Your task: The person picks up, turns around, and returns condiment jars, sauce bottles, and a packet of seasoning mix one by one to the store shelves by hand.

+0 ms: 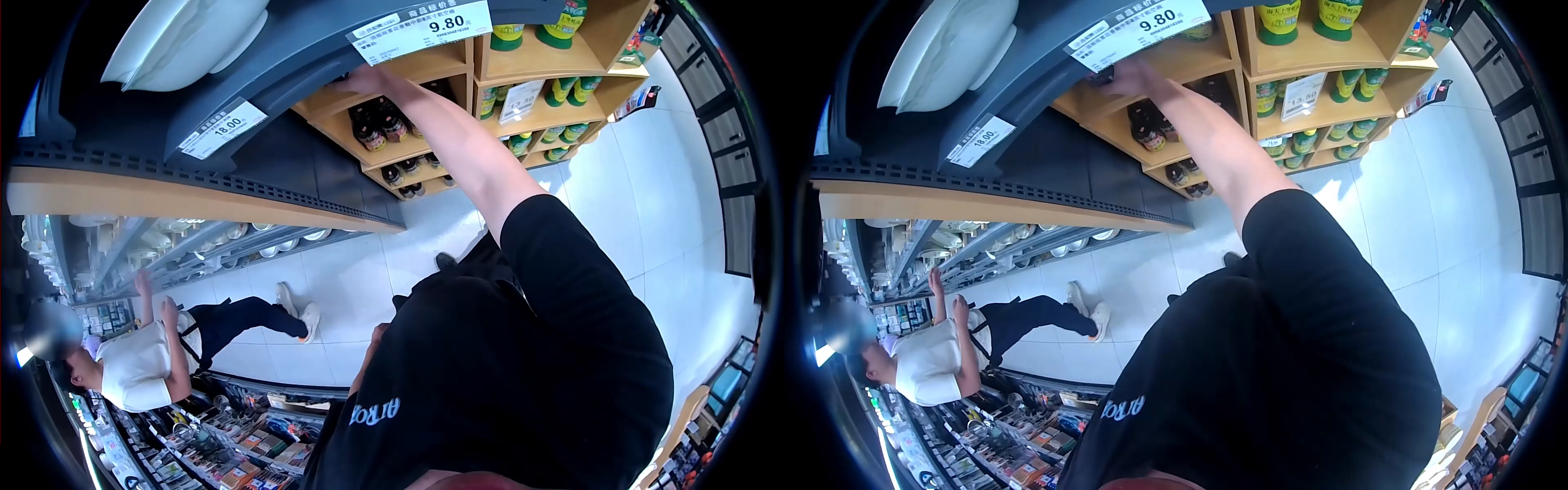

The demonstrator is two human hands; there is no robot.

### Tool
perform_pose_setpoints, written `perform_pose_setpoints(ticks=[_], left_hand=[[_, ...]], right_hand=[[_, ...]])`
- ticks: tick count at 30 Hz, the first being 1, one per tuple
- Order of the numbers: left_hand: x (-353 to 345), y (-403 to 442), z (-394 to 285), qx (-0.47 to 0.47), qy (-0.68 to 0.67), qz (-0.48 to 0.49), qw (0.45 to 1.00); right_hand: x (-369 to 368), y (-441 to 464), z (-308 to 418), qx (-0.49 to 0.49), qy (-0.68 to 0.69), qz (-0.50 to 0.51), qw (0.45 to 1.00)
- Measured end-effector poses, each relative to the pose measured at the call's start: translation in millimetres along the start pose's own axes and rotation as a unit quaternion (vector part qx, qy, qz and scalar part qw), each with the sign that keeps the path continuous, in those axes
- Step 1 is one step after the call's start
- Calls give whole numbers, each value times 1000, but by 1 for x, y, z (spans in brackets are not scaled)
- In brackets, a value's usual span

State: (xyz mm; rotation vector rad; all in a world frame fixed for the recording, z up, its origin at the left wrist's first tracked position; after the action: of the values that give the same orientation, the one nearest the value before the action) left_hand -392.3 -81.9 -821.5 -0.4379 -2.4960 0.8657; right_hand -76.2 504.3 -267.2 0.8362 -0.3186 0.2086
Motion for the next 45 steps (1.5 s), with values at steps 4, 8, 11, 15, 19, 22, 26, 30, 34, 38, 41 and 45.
perform_pose_setpoints(ticks=[4,8,11,15,19,22,26,30,34,38,41,45], left_hand=[[15,-7,-81,28,298,9,954],[39,-21,-178,113,109,-66,985],[42,-9,-196,98,91,-80,988],[33,0,-200,100,98,-74,987],[23,2,-188,86,150,-54,983],[18,5,-155,107,162,-65,979],[11,-3,-125,134,107,-78,982],[12,6,-133,21,27,-83,996],[49,24,-208,-26,-135,-194,971],[86,20,-367,-107,-239,-172,950],[98,-9,-487,-200,-353,-85,910],[81,-46,-582,-235,-461,95,851]], right_hand=[[4,-2,-12,-59,-25,-35,997],[5,-2,-10,-26,-7,-47,999],[-6,0,-35,-46,-25,-23,998],[-3,1,-28,-29,-46,-18,998],[6,1,0,5,-46,-22,999],[2,5,3,24,-17,-26,999],[0,4,-11,-33,-28,-40,998],[9,4,6,-31,-90,-35,995],[6,-1,23,1,-107,-6,994],[1,-17,28,-96,11,107,989],[9,-59,80,-251,54,124,958],[-23,-136,151,-254,333,183,889]])
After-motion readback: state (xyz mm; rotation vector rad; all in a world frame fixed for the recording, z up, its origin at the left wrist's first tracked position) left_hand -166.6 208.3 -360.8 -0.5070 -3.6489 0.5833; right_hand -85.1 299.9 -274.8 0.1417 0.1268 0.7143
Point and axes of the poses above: each hand's wrist, its own y-axis towards the middle knuckle, its own x-axis out of the back of the hand, z = x × y, the point moved 9 cm from there along y, towards the middle knuckle, and after that the axes turned 6 degrees about y, right-handed, at the moved point
